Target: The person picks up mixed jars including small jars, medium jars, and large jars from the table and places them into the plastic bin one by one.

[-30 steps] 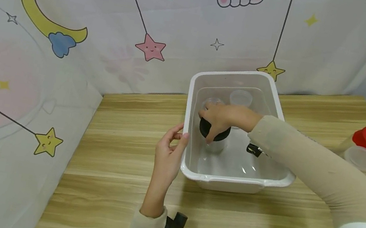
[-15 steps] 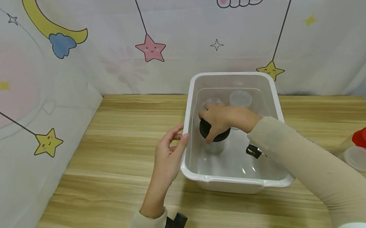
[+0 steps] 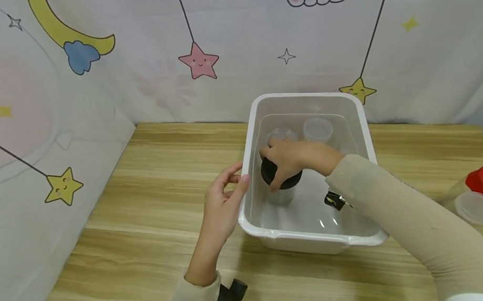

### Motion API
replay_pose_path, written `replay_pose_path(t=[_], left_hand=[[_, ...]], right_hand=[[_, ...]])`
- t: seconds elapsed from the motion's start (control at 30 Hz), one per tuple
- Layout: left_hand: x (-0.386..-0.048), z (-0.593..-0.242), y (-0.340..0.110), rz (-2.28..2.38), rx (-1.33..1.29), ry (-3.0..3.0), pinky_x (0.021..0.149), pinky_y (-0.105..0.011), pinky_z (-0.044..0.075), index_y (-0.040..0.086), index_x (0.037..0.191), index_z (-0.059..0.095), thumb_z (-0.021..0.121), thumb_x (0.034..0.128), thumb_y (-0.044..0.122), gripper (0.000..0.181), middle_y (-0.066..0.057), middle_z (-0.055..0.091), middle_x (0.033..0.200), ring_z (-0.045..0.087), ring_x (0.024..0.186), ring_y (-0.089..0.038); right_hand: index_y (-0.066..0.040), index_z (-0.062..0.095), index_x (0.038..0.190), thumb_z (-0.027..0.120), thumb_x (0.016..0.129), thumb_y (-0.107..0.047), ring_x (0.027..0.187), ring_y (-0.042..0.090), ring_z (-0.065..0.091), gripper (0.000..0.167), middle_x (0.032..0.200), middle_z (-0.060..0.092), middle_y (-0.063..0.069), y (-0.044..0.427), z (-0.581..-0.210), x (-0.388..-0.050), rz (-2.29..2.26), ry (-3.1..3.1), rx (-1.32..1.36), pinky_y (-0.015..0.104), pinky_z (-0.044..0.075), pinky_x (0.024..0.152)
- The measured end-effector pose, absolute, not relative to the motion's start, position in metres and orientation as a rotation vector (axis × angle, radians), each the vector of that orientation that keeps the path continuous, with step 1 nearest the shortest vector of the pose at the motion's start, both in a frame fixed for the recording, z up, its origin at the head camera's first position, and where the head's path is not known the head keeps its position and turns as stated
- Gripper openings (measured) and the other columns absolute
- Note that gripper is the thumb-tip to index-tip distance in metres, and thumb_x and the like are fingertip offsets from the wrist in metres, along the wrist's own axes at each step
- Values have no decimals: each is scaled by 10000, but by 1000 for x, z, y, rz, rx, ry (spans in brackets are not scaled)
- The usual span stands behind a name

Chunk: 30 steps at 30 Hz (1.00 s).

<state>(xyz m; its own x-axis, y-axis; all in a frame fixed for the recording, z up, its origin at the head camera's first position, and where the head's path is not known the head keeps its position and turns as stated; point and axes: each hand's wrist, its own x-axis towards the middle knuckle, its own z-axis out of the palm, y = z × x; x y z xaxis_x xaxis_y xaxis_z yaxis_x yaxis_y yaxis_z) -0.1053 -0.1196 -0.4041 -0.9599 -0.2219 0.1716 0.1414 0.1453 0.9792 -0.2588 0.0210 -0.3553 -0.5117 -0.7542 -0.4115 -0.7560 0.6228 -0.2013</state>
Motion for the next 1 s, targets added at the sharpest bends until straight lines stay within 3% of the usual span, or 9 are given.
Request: replay_pose_path(t=[0.17,0.53,0.8,1.0], left_hand=[[-105,-404,-120,-1899,86,-2144,720,-421,598,20,1358,582,611,1012,210,396,-160,587,1038,686,821,-460],[-104,-404,-121,-1904,82,-2158,724,-437,598,19,1367,570,603,1017,227,409,-162,585,1055,690,820,-446],[-103,-403,-121,-1868,94,-2181,710,-411,595,39,1364,583,609,1014,237,403,-143,587,1045,697,740,-319],[-102,-403,-121,-1887,88,-2171,710,-395,597,37,1366,581,608,1014,234,405,-149,581,1050,693,790,-419]], right_hand=[[-36,477,1371,847,768,-410,1119,396,534,801,1316,469,221,21,-358,-258,-14,2367,-1234,486,506,894],[-30,486,1362,855,764,-417,1146,413,530,802,1322,465,232,19,-363,-258,1,2352,-1240,489,506,906],[-16,487,1383,854,766,-428,1125,382,511,828,1280,497,193,19,-368,-257,13,2354,-1238,480,482,927],[-15,476,1404,849,771,-435,1144,386,506,846,1307,491,191,18,-370,-255,33,2352,-1229,485,476,946]])
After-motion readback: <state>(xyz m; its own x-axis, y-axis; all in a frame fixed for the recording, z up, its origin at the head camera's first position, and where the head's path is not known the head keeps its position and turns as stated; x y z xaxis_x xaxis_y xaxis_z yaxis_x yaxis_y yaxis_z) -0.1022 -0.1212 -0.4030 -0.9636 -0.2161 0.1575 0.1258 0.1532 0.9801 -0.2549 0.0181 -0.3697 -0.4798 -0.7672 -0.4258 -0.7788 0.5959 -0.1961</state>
